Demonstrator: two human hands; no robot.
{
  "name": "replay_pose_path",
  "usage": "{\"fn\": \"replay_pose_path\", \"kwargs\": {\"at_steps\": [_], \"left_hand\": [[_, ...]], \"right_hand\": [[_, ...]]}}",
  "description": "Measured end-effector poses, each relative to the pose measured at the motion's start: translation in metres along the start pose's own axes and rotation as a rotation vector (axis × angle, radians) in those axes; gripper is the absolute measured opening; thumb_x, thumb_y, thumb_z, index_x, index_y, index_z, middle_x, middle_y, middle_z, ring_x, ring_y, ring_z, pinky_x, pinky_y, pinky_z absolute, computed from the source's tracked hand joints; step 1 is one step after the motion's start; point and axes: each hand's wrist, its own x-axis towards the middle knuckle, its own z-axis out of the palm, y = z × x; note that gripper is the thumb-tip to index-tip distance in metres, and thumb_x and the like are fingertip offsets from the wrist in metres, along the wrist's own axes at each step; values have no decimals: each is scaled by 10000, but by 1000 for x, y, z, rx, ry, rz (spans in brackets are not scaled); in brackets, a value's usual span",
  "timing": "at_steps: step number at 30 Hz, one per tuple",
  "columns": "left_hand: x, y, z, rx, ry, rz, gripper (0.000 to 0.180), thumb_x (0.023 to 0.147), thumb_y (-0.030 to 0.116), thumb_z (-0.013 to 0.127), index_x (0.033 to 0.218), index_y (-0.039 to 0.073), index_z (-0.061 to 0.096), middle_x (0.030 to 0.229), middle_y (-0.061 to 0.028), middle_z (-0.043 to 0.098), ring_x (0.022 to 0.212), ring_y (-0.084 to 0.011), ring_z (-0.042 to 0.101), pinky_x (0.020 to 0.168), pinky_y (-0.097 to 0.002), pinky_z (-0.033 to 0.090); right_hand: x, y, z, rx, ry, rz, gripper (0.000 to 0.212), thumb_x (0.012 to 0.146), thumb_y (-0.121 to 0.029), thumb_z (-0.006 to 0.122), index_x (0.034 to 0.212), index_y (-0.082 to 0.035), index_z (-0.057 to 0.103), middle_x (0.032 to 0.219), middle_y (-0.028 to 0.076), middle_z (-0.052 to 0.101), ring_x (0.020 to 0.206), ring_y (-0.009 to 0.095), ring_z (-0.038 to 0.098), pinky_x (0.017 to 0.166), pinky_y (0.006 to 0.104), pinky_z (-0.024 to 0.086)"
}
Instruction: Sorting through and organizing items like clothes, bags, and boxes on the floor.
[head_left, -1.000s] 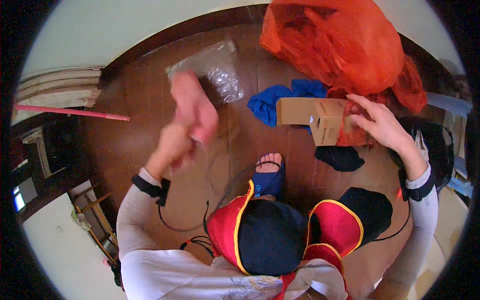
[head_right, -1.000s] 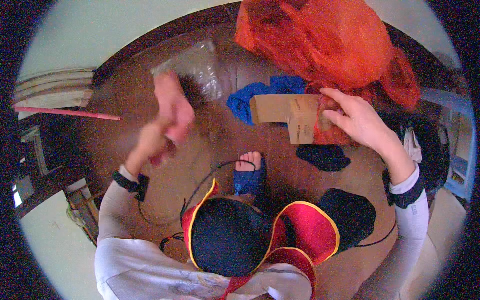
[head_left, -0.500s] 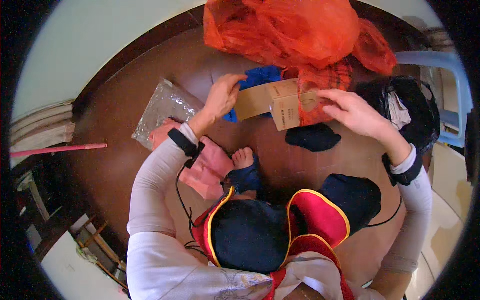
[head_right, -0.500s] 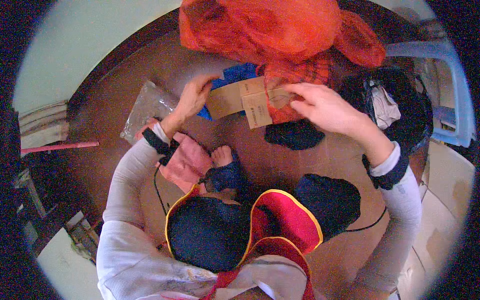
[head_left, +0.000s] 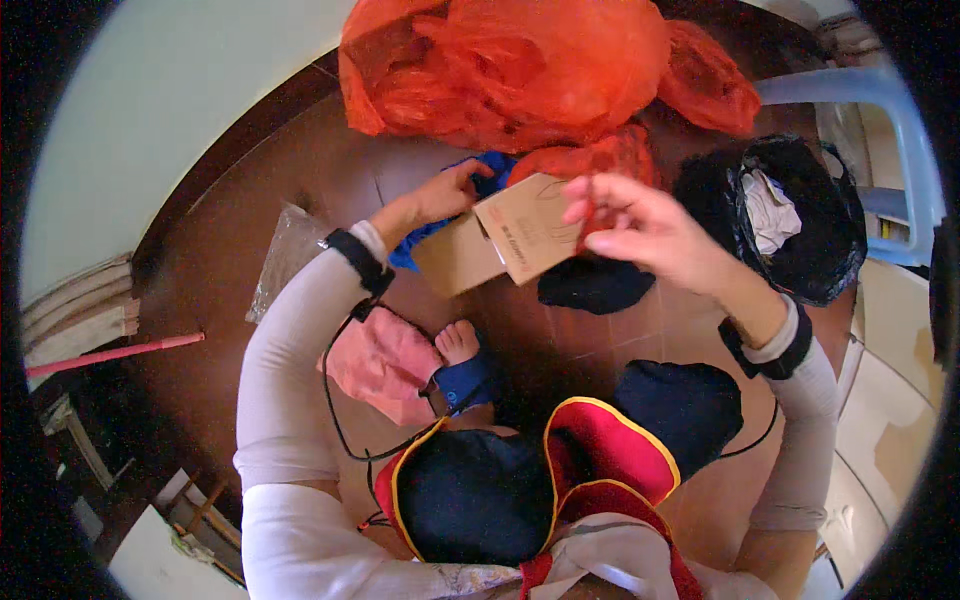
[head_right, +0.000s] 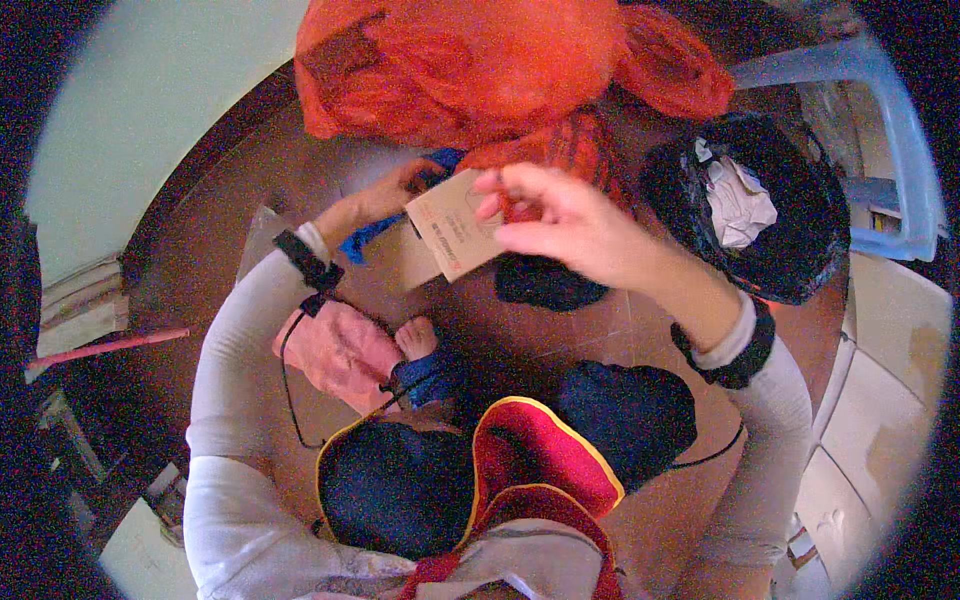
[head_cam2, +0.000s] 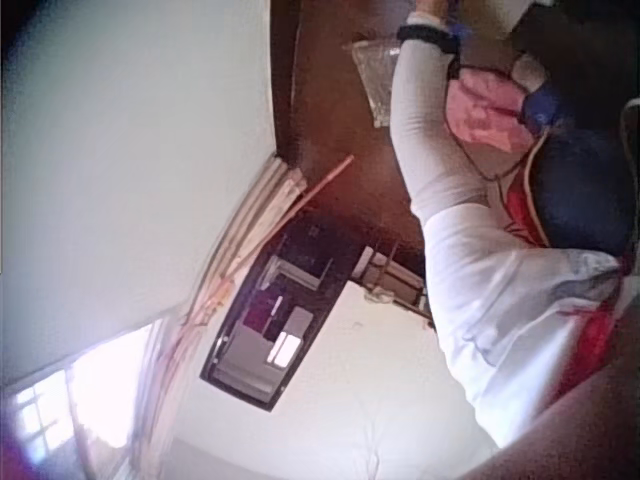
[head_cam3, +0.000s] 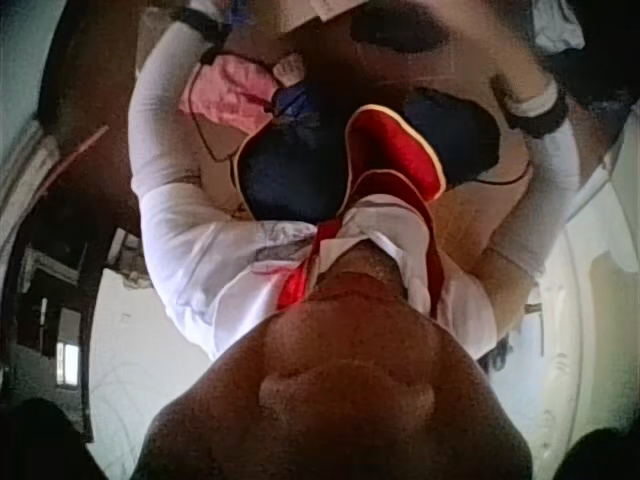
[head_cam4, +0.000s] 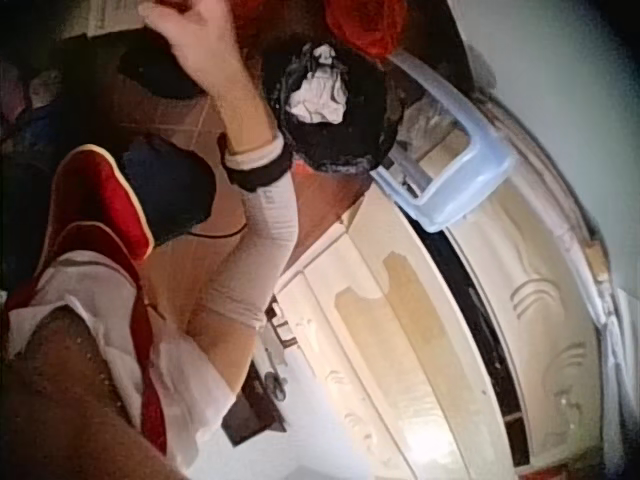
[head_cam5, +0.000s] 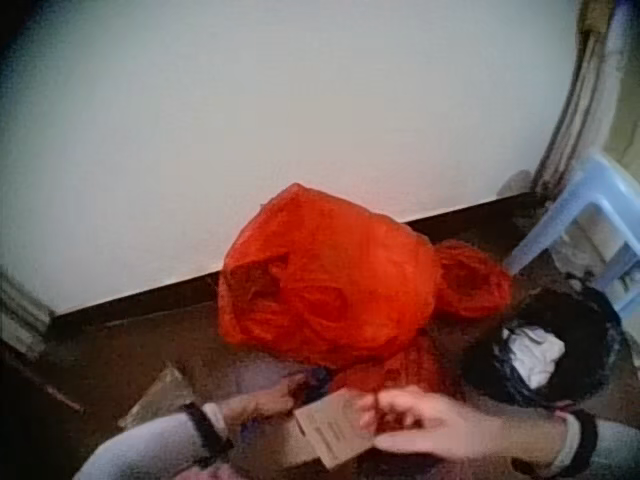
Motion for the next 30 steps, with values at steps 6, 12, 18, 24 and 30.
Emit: {"fn": "replay_pose_path", "kwargs": {"at_steps": [6,12,18,24,30], "left_hand": [[-48,70,13,-876,-350,-68,394,787,74,527,1175,27,472,1030,-69,583,888,-158,575,761,-285,471],[-50,91,48,-1345,-274,-128,355,835,144,501,1173,41,464,1076,-91,575,930,-196,589,805,-327,478],[-34,131,41,-1389,-96,28,320,738,-12,447,1053,-11,508,886,-77,601,734,-139,592,672,-252,489],[-5,172,51,-1441,44,54,262,704,117,537,963,82,546,881,-25,574,763,-137,511,677,-270,414],[-21,165,56,-1423,-12,170,334,708,127,505,1037,69,495,928,-32,578,737,-146,556,674,-275,428]], "right_hand": [[-28,-23,-39,49,177,-55,508,809,-132,545,1276,-35,371,1011,0,519,817,56,445,736,194,388],[-26,-17,-40,-21,295,-78,668,737,-91,633,1315,-36,303,1066,5,494,751,46,415,676,169,370],[-31,-19,-52,-294,436,-31,745,668,-105,704,1302,-33,320,1097,2,479,682,32,405,615,161,367],[-31,-17,-83,-122,705,5,420,762,-194,637,1100,10,493,979,34,547,799,64,507,701,197,404],[-42,-36,-60,-223,596,58,285,803,-183,586,1012,4,535,851,-14,556,716,36,505,614,180,408]]}}
